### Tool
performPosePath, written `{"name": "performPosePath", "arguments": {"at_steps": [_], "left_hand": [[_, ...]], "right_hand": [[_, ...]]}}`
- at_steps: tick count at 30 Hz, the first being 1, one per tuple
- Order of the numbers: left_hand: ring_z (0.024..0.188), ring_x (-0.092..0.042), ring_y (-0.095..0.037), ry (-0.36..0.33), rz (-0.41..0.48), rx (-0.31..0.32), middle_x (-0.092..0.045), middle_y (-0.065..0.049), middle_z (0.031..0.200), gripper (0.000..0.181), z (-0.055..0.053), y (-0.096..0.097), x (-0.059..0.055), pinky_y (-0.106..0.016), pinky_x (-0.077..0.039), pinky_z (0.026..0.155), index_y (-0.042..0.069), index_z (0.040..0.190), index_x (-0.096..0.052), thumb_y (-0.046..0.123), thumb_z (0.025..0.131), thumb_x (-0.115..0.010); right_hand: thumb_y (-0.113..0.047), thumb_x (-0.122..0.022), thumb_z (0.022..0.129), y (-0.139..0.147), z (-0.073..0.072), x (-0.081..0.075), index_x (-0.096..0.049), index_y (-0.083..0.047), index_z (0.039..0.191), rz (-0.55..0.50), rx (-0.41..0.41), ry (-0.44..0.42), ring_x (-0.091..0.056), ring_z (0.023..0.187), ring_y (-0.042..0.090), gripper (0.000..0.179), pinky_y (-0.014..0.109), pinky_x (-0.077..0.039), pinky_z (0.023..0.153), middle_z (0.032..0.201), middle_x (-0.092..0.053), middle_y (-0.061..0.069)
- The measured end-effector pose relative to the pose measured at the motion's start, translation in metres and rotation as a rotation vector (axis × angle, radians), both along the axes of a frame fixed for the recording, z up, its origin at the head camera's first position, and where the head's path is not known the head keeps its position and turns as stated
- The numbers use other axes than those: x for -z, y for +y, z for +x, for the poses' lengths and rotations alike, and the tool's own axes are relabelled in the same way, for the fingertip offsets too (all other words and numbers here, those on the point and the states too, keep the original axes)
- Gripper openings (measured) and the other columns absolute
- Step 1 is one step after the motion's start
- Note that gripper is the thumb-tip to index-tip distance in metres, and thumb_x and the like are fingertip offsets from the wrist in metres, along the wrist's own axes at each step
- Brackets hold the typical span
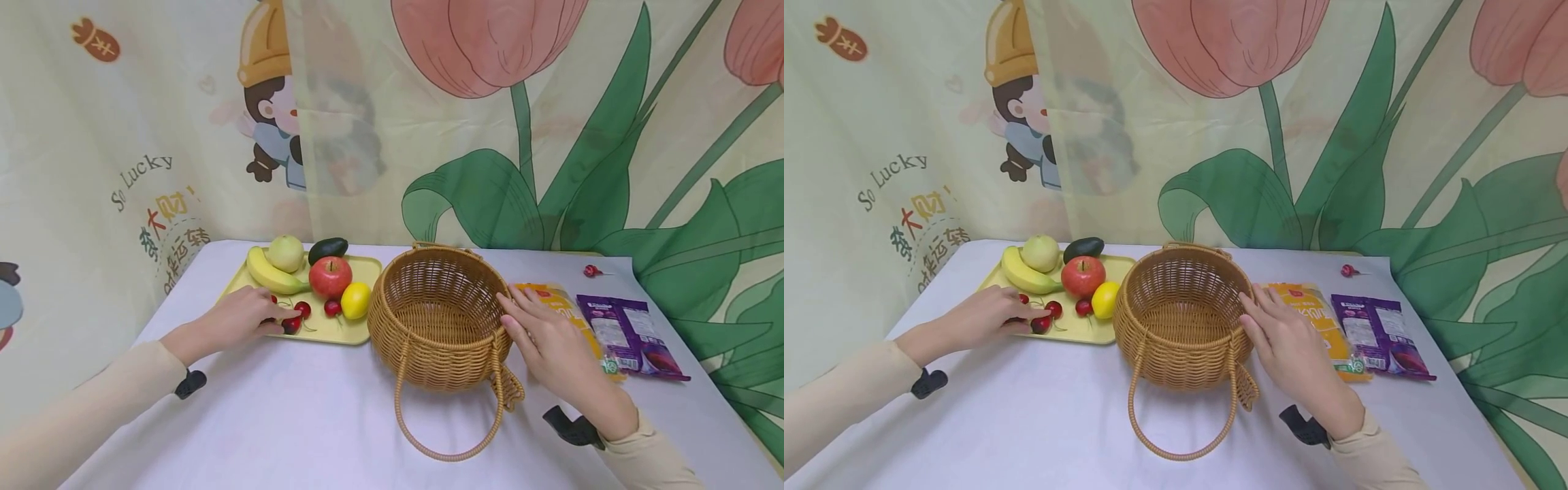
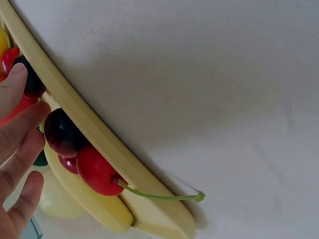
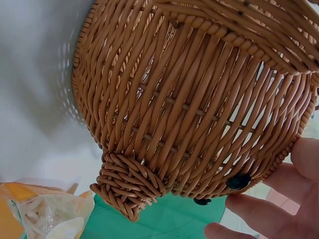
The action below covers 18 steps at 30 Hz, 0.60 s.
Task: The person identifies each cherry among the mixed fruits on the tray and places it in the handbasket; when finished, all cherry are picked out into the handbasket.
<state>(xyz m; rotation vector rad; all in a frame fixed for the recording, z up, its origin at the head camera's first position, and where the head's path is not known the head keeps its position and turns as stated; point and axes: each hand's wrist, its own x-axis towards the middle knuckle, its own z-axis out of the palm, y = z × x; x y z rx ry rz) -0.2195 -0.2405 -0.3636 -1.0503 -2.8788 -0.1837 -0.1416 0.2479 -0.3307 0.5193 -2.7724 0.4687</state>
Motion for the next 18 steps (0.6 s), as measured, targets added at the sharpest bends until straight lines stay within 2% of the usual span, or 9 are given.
{"name": "performPosePath", "arguments": {"at_steps": [3, 7, 13, 18], "left_hand": [[0.072, -0.043, -0.008, 0.018, -0.004, 0.016, -0.067, 0.008, 0.077, 0.036, -0.0024, 0.0024, 0.0024, -0.024, -0.035, 0.066, 0.023, 0.116, -0.080, 0.022, 0.081, -0.086], [0.068, -0.040, -0.007, 0.016, 0.003, 0.019, -0.065, 0.008, 0.075, 0.032, -0.0033, 0.0041, 0.0041, -0.023, -0.032, 0.064, 0.022, 0.112, -0.082, 0.022, 0.080, -0.087], [0.071, -0.040, -0.008, 0.039, -0.026, 0.014, -0.064, 0.011, 0.072, 0.032, -0.0027, 0.0051, 0.0031, -0.026, -0.032, 0.068, 0.024, 0.111, -0.082, 0.026, 0.079, -0.087], [0.072, -0.042, -0.007, 0.062, -0.029, 0.037, -0.066, 0.014, 0.073, 0.032, -0.0026, 0.0050, 0.0036, -0.027, -0.033, 0.071, 0.025, 0.111, -0.082, 0.026, 0.079, -0.087]], "right_hand": [[-0.032, -0.051, 0.108, 0.0002, -0.0001, 0.0002, -0.051, -0.013, 0.151, -0.003, -0.001, 0.000, -0.041, 0.145, 0.050, 0.047, 0.072, -0.037, 0.108, 0.160, -0.043, 0.015], [-0.033, -0.051, 0.108, 0.0004, 0.0002, 0.0003, -0.051, -0.013, 0.151, -0.007, -0.001, -0.002, -0.041, 0.145, 0.049, 0.047, 0.071, -0.038, 0.108, 0.160, -0.043, 0.015], [-0.034, -0.051, 0.108, 0.0000, 0.0013, 0.0003, -0.050, -0.014, 0.152, -0.008, 0.008, -0.009, -0.042, 0.144, 0.050, 0.048, 0.071, -0.038, 0.107, 0.161, -0.042, 0.015], [-0.032, -0.051, 0.108, -0.0004, 0.0014, 0.0003, -0.050, -0.013, 0.152, -0.007, 0.012, -0.012, -0.043, 0.142, 0.052, 0.048, 0.071, -0.039, 0.106, 0.161, -0.042, 0.016]]}}
